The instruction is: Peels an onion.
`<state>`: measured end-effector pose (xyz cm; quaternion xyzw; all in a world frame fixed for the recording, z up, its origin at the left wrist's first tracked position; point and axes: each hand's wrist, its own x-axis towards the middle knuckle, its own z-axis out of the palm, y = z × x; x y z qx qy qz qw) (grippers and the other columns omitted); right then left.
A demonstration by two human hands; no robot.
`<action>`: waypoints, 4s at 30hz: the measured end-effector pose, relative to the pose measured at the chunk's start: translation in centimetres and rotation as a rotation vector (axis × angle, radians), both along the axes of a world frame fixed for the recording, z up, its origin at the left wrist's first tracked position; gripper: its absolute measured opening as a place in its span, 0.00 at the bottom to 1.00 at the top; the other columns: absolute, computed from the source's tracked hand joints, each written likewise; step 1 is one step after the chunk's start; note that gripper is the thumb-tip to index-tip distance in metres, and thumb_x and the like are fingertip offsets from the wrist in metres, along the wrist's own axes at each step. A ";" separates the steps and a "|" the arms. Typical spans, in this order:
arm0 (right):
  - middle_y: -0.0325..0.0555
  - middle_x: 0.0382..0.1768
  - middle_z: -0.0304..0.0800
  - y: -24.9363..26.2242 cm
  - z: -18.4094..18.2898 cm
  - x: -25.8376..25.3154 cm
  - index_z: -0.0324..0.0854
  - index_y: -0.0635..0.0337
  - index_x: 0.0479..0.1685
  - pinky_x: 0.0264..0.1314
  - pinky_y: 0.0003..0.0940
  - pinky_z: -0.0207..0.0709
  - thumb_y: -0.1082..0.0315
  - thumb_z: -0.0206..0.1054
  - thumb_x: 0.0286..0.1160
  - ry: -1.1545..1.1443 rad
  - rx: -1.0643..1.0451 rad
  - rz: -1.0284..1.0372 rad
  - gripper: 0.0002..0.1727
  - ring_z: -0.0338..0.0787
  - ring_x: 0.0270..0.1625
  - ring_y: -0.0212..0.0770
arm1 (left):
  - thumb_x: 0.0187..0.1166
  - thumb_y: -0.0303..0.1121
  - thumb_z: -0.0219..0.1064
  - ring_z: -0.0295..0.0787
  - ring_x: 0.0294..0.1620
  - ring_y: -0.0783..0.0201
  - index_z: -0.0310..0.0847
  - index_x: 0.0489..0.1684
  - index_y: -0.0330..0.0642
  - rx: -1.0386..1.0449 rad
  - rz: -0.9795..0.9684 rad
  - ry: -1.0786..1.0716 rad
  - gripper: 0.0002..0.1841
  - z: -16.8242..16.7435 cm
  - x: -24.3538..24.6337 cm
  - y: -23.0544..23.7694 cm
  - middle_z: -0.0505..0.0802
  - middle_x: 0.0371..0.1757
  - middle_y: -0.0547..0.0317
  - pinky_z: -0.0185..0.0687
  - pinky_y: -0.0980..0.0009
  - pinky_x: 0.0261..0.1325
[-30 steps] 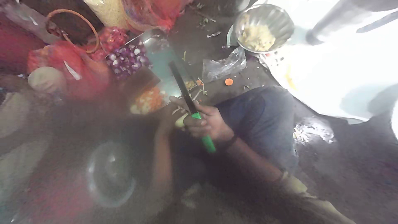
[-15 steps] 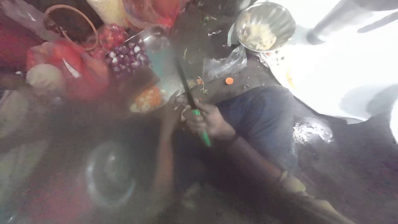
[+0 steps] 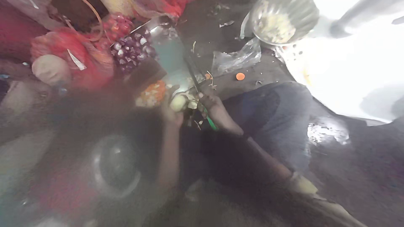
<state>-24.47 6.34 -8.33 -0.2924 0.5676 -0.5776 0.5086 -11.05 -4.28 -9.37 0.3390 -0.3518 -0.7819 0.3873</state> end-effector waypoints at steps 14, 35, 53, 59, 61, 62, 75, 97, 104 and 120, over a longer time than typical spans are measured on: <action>0.36 0.21 0.76 -0.8 -0.8 0.8 0.73 0.50 0.76 0.15 0.20 0.70 0.66 0.42 0.94 -0.224 0.091 0.009 0.21 0.72 0.14 0.27 | 0.94 0.54 0.41 0.93 0.38 0.67 0.79 0.66 0.52 -0.349 0.039 0.085 0.24 -1.0 0.1 0.2 0.95 0.42 0.60 0.90 0.72 0.39; 0.43 0.28 0.88 0.0 0.6 1.4 0.78 0.58 0.65 0.30 0.45 0.86 0.35 0.68 0.76 0.635 0.068 0.091 0.35 0.88 0.27 0.41 | 0.92 0.53 0.52 0.87 0.37 0.71 0.75 0.56 0.50 -0.660 0.044 -0.214 0.18 0.1 -0.2 0.8 0.89 0.40 0.66 0.88 0.73 0.41; 0.41 0.18 0.83 -0.1 0.1 2.3 0.87 0.56 0.50 0.25 0.49 0.81 0.37 0.59 0.84 0.779 0.065 0.102 0.30 0.85 0.21 0.43 | 0.90 0.36 0.51 0.90 0.43 0.70 0.73 0.71 0.41 -0.584 0.065 -0.367 0.17 0.6 0.2 1.1 0.90 0.47 0.61 0.90 0.67 0.50; 0.42 0.15 0.79 -0.2 -0.6 3.0 0.84 0.56 0.34 0.22 0.52 0.78 0.36 0.54 0.84 0.958 0.042 0.016 0.31 0.85 0.20 0.47 | 0.93 0.35 0.50 0.91 0.46 0.67 0.75 0.69 0.41 -0.542 0.183 -0.373 0.15 -0.6 -0.2 1.3 0.92 0.49 0.59 0.91 0.64 0.53; 0.42 0.14 0.79 -0.1 -1.1 3.1 0.83 0.55 0.28 0.20 0.51 0.77 0.39 0.57 0.82 1.028 -0.076 -0.036 0.29 0.85 0.20 0.47 | 0.94 0.48 0.51 0.89 0.45 0.70 0.78 0.62 0.49 -0.464 0.224 -0.380 0.17 -1.1 -0.5 1.5 0.91 0.47 0.64 0.90 0.66 0.51; 0.42 0.14 0.79 -0.1 -1.4 3.2 0.83 0.55 0.26 0.20 0.51 0.76 0.39 0.57 0.81 1.064 -0.151 -0.053 0.28 0.85 0.19 0.47 | 0.93 0.50 0.52 0.89 0.48 0.69 0.79 0.63 0.49 -0.416 0.207 -0.341 0.18 -1.3 -0.3 1.5 0.90 0.50 0.63 0.89 0.66 0.54; 0.40 0.18 0.81 -0.1 -1.1 -1.1 0.76 0.45 0.75 0.20 0.53 0.76 0.36 0.37 0.91 1.081 0.068 -0.034 0.33 0.84 0.20 0.48 | 0.88 0.69 0.39 0.91 0.42 0.57 0.77 0.71 0.45 0.307 0.204 0.197 0.38 0.0 -0.1 -0.2 0.90 0.50 0.49 0.91 0.62 0.46; 0.43 0.26 0.88 -0.7 -1.8 1.0 0.84 0.51 0.65 0.30 0.51 0.84 0.51 0.56 0.92 0.739 0.047 -0.009 0.19 0.88 0.26 0.44 | 0.89 0.65 0.48 0.91 0.35 0.61 0.80 0.64 0.51 0.078 0.172 -0.127 0.29 0.8 -1.1 1.2 0.92 0.46 0.54 0.90 0.65 0.32; 0.46 0.21 0.81 -0.7 -1.6 0.8 0.79 0.57 0.62 0.22 0.46 0.80 0.50 0.54 0.94 0.612 0.124 -0.015 0.20 0.82 0.18 0.44 | 0.93 0.61 0.40 0.92 0.49 0.61 0.79 0.70 0.52 -0.010 0.090 -0.154 0.29 0.3 -1.3 1.5 0.92 0.57 0.56 0.91 0.63 0.46; 0.45 0.21 0.78 -0.9 -2.2 0.8 0.80 0.56 0.57 0.22 0.43 0.78 0.49 0.50 0.95 0.487 0.136 0.008 0.21 0.80 0.19 0.43 | 0.92 0.54 0.43 0.86 0.35 0.70 0.82 0.69 0.53 -0.144 -0.026 -0.329 0.25 -0.5 -1.4 1.8 0.92 0.46 0.62 0.84 0.74 0.36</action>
